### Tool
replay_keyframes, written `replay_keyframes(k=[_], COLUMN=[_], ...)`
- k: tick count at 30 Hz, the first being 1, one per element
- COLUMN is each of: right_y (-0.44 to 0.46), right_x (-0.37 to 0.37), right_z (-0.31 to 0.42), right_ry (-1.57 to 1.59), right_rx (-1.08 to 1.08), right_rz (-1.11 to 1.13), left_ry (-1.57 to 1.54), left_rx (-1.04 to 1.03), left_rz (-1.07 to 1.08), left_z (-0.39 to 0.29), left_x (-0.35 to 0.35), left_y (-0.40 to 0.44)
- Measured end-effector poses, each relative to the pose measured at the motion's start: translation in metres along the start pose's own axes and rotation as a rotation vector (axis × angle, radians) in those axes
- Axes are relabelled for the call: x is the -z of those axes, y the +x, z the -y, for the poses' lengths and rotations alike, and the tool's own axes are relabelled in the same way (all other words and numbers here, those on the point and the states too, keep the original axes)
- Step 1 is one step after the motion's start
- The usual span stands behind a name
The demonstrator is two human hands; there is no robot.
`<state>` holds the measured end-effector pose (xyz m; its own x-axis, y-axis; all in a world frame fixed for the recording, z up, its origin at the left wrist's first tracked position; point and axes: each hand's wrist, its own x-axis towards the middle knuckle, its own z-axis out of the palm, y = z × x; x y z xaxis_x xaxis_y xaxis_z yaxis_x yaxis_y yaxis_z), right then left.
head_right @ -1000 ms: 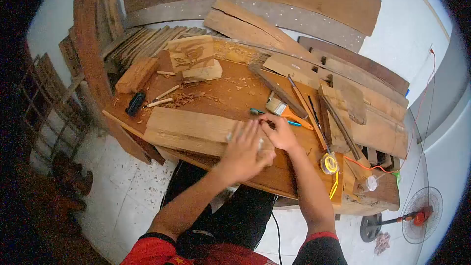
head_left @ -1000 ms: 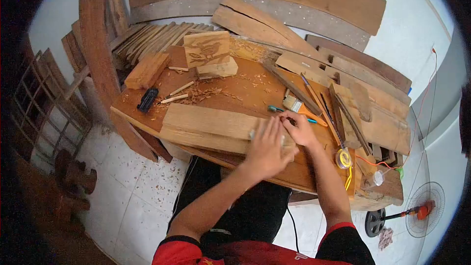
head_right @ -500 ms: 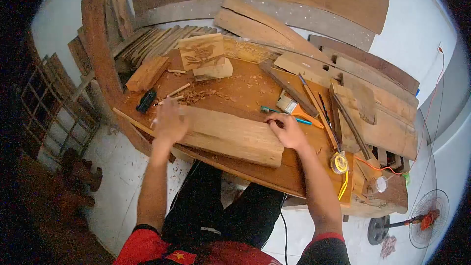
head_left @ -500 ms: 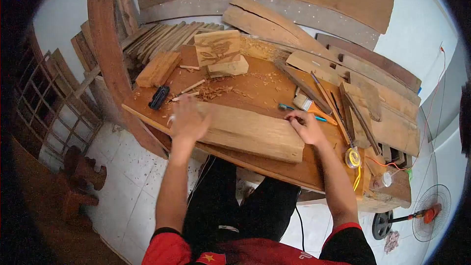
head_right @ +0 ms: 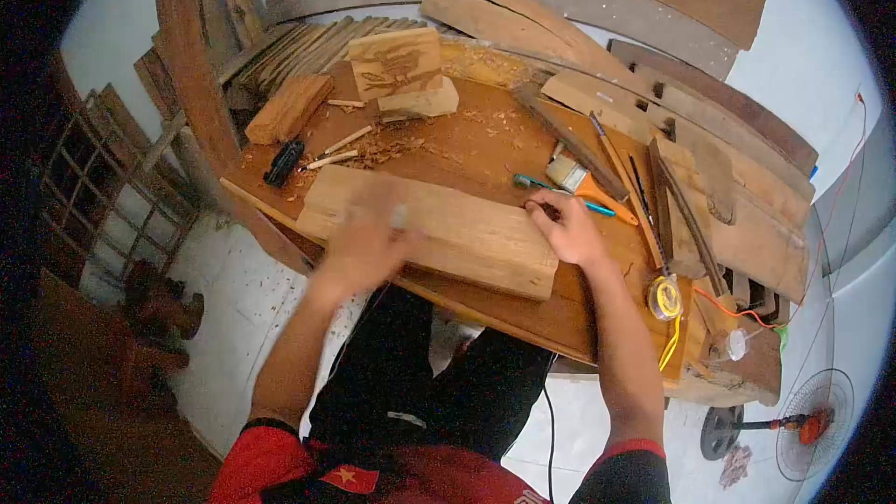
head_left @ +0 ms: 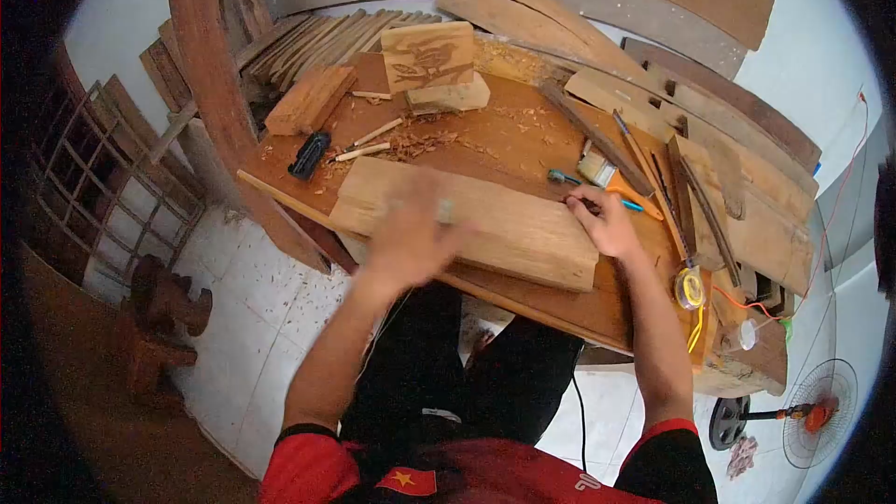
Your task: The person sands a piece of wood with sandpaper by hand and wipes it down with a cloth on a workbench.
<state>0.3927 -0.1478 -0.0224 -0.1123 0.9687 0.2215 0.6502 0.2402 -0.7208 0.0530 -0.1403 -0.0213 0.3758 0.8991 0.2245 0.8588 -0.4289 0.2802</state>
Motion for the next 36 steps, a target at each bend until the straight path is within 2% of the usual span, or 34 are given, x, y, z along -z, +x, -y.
replay_keyframes(k=[1, 3, 6, 8, 10, 12, 15, 18, 20, 22, 24, 27, 29, 31, 33, 36], right_y=[-0.001, -0.001, 0.001, 0.0, 0.001, 0.003, 0.0, 0.001, -0.001, 0.0, 0.001, -0.001, 0.001, -0.001, -0.002, 0.0], right_x=[0.001, -0.001, -0.002, -0.001, -0.004, -0.003, -0.001, -0.003, -0.002, -0.001, -0.002, -0.001, 0.0, 0.001, -0.002, -0.002], right_z=[0.002, 0.002, -0.002, 0.003, -0.008, -0.006, 0.005, -0.002, 0.006, 0.002, -0.001, 0.003, 0.007, 0.01, 0.005, 0.001], right_ry=[-0.009, -0.002, 0.017, -0.008, -0.004, -0.018, -0.041, -0.034, -0.027, -0.032, -0.029, -0.036, -0.046, -0.048, -0.038, -0.031], right_rx=[-0.001, 0.0, -0.002, -0.001, 0.018, 0.018, 0.01, 0.027, 0.001, 0.022, 0.026, 0.013, 0.004, -0.011, 0.021, 0.049], right_rz=[-0.002, -0.018, -0.019, -0.016, -0.034, -0.034, -0.028, -0.04, -0.027, -0.025, -0.026, -0.023, -0.021, -0.019, -0.049, -0.061], left_ry=[0.013, 0.112, 0.106, -0.022, -0.083, -0.025, -0.157, -0.048, -0.042, -0.11, 0.203, 0.146, 0.031, -0.084, 0.004, -0.106], left_rx=[0.121, 0.204, 0.356, 0.307, 0.134, -0.138, -0.364, -0.316, -0.172, 0.071, 0.118, 0.281, 0.299, 0.068, -0.22, -0.445], left_rz=[0.034, 0.033, 0.004, 0.015, 0.047, -0.047, -0.14, -0.134, -0.099, 0.076, -0.049, -0.078, 0.052, 0.119, -0.004, -0.084], left_z=[0.022, 0.063, 0.059, 0.018, -0.029, -0.073, -0.107, -0.071, -0.026, 0.023, 0.084, 0.086, 0.037, -0.021, -0.059, -0.084], left_x=[0.014, 0.025, 0.022, 0.019, -0.003, -0.036, -0.054, -0.035, -0.017, 0.011, 0.008, 0.015, 0.023, 0.017, -0.034, -0.039], left_y=[0.003, 0.021, 0.044, 0.054, 0.062, 0.056, 0.023, 0.009, 0.011, 0.025, 0.041, 0.057, 0.066, 0.065, 0.061, 0.026])
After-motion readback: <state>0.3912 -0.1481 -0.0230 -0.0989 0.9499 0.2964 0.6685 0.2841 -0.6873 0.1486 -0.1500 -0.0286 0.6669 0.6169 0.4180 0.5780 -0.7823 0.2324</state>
